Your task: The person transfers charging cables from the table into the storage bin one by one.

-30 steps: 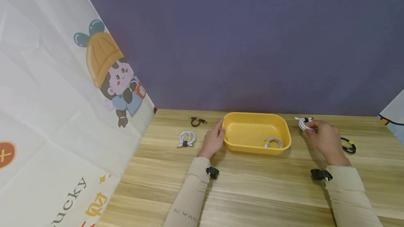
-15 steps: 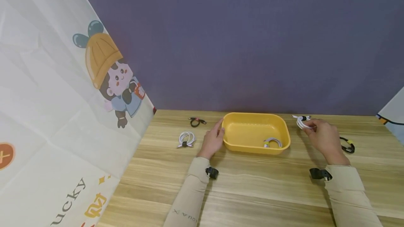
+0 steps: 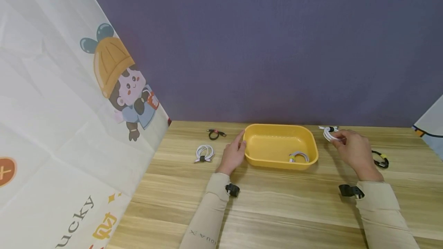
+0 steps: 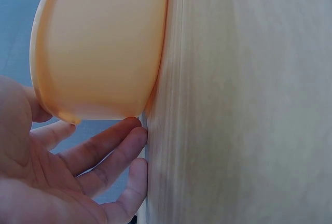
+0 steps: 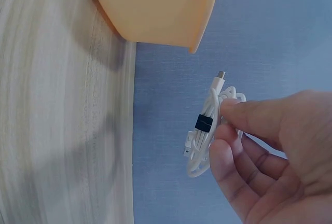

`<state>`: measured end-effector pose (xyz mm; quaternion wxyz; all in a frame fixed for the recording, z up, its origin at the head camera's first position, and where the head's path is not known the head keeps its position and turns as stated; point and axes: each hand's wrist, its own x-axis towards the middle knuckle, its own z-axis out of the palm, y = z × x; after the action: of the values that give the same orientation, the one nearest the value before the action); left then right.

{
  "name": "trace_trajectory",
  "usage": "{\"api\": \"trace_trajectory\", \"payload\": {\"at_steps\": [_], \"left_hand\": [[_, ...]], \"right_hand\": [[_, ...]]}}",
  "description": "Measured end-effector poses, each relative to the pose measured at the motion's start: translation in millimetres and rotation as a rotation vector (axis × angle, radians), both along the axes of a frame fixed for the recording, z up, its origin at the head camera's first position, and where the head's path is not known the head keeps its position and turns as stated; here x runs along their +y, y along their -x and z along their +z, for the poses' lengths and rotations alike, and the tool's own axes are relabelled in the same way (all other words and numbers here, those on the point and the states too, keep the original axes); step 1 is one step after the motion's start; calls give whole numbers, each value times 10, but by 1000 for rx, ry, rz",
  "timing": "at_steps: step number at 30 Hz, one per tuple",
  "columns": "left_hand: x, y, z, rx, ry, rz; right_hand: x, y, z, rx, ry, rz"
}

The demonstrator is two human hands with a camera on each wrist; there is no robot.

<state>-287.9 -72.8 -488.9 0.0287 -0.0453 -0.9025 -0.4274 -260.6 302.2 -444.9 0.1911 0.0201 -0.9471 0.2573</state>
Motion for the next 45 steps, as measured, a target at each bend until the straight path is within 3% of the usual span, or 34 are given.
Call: {"api": "trace_trajectory", "payload": {"at_steps": [45], "left_hand": [[-8,-7,32,-5,-11,-13]], "right_hand": [[-162,-20,93,48,-8,49]]}}
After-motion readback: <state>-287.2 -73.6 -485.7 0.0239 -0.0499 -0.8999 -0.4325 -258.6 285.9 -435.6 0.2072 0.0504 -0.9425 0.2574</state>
